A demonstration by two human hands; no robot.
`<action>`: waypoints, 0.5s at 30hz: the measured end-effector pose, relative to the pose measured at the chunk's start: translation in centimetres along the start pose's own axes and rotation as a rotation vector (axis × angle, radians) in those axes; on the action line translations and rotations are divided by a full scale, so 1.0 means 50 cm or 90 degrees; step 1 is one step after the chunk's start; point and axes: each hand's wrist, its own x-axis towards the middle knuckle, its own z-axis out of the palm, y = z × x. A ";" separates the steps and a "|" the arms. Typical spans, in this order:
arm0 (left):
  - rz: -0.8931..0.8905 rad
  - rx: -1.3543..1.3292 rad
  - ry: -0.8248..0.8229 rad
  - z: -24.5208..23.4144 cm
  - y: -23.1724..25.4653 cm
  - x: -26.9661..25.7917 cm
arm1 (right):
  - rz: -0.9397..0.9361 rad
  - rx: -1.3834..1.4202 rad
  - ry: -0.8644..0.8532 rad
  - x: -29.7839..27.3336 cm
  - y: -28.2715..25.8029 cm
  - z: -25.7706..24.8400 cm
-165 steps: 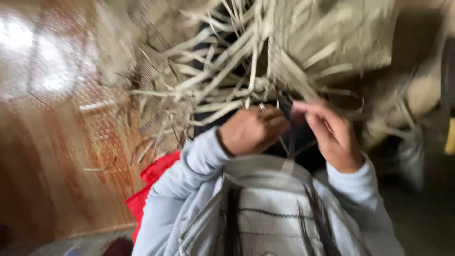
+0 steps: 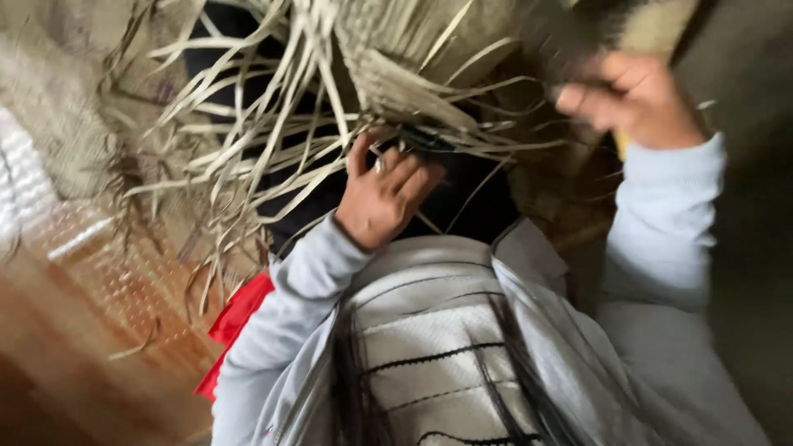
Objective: Weaving thin strips of dried plant material to create a mat or basket, including trimming with a knife.
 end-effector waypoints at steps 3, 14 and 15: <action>0.070 0.006 0.001 0.008 -0.006 -0.027 | -0.089 -0.306 0.190 -0.013 0.030 -0.057; -0.091 -0.083 0.054 -0.027 -0.009 -0.050 | 0.008 -0.192 0.391 0.006 0.222 -0.134; -0.094 -0.081 0.056 -0.038 -0.009 -0.043 | 0.005 -0.194 0.387 0.006 0.227 -0.135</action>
